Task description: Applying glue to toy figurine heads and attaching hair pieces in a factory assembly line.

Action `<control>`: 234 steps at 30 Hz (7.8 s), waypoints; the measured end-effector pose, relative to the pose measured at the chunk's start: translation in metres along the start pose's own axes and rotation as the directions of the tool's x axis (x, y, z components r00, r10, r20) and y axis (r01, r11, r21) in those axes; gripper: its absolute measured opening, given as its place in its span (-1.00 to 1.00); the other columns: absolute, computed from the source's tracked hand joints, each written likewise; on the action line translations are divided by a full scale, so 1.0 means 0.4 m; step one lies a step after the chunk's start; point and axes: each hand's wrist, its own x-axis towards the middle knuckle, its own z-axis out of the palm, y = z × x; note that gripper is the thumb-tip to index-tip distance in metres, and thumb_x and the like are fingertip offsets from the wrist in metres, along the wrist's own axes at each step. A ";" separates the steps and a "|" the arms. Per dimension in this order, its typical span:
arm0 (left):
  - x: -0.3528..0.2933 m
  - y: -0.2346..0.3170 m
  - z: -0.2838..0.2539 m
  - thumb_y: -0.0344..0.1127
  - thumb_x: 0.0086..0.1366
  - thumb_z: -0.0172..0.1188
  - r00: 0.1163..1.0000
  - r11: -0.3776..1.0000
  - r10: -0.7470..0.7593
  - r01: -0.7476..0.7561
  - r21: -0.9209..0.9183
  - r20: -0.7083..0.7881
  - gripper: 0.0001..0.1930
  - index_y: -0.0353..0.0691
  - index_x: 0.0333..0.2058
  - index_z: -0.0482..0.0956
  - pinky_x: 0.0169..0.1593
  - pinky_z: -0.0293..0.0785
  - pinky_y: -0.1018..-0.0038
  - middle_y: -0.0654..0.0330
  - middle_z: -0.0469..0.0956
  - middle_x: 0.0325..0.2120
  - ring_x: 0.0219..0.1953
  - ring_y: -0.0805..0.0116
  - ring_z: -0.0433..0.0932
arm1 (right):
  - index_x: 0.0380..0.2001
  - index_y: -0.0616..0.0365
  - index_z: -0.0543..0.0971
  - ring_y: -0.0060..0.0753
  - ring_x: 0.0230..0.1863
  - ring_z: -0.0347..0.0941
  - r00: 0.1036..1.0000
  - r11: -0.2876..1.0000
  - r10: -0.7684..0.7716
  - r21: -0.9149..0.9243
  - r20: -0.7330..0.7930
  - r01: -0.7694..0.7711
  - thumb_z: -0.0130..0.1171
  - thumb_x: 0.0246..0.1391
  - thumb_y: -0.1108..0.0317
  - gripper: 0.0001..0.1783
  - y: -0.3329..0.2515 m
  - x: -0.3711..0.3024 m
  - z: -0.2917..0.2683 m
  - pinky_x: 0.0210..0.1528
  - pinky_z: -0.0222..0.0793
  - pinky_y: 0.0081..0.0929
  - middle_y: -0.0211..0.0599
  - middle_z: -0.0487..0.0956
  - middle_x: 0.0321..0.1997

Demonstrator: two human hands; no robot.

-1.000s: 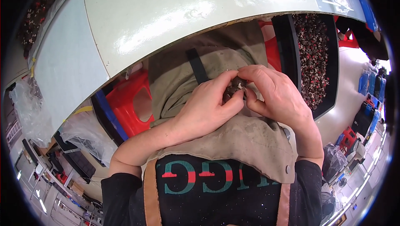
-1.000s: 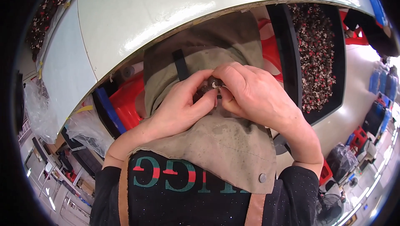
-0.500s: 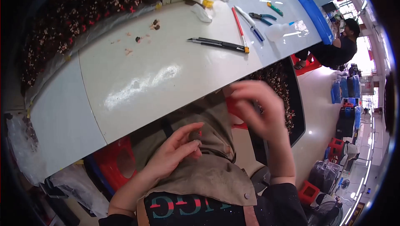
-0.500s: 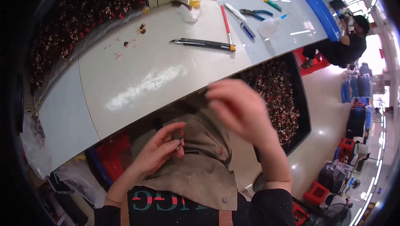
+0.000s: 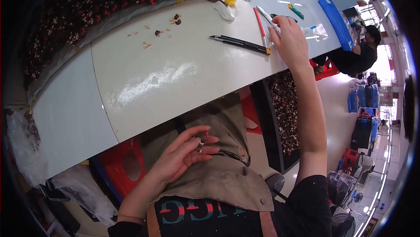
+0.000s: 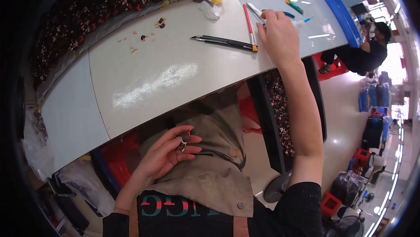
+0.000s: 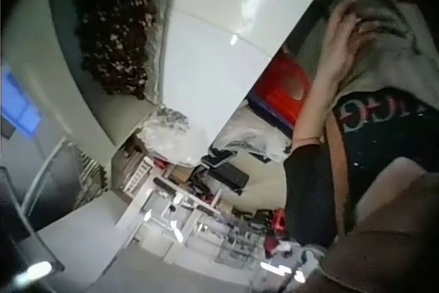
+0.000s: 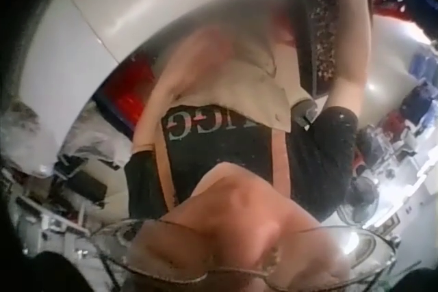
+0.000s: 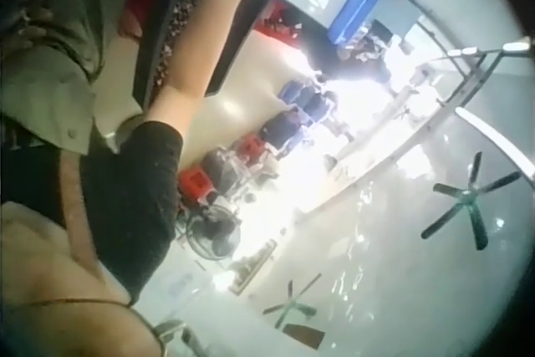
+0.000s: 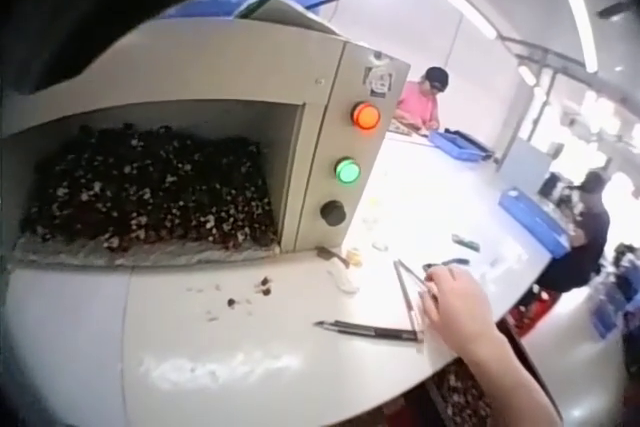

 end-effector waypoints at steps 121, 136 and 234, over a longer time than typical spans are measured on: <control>-0.013 -0.093 -0.031 -0.33 0.31 -0.03 0.998 0.838 -0.028 0.050 0.544 -0.048 -0.68 -0.23 0.02 0.31 -0.16 0.22 0.70 0.34 0.34 -0.29 -0.26 0.66 0.28 | -0.29 0.24 0.51 -0.31 -0.55 0.41 0.762 0.818 -0.401 0.574 0.509 0.047 0.14 -0.28 0.65 -0.66 -0.328 -0.475 -0.167 -0.61 0.34 -0.46 -0.27 0.39 -0.51; -0.014 -0.105 -0.037 -0.27 0.33 -0.02 0.997 0.823 0.070 -0.038 0.567 -0.035 -0.63 -0.23 0.07 0.21 -0.29 0.20 0.70 0.37 0.29 -0.37 -0.38 0.69 0.21 | -0.30 0.26 0.50 -0.36 -0.53 0.42 0.811 0.697 -0.043 0.599 0.583 -0.394 0.13 -0.08 0.68 -0.79 -0.378 -0.527 -0.155 -0.50 0.31 -0.54 -0.24 0.44 -0.50; -0.035 -0.109 -0.076 -0.25 0.34 -0.02 0.955 0.637 0.293 -0.222 0.738 0.034 -0.57 -0.28 0.09 0.11 -0.20 0.30 0.58 0.21 0.34 -0.31 -0.30 0.52 0.33 | -0.18 0.27 0.47 -0.67 -0.54 0.38 0.671 0.306 -0.023 0.644 0.742 -0.701 0.05 0.08 0.55 -0.80 -0.415 -0.545 -0.100 -0.48 0.27 -0.68 -0.41 0.50 -0.49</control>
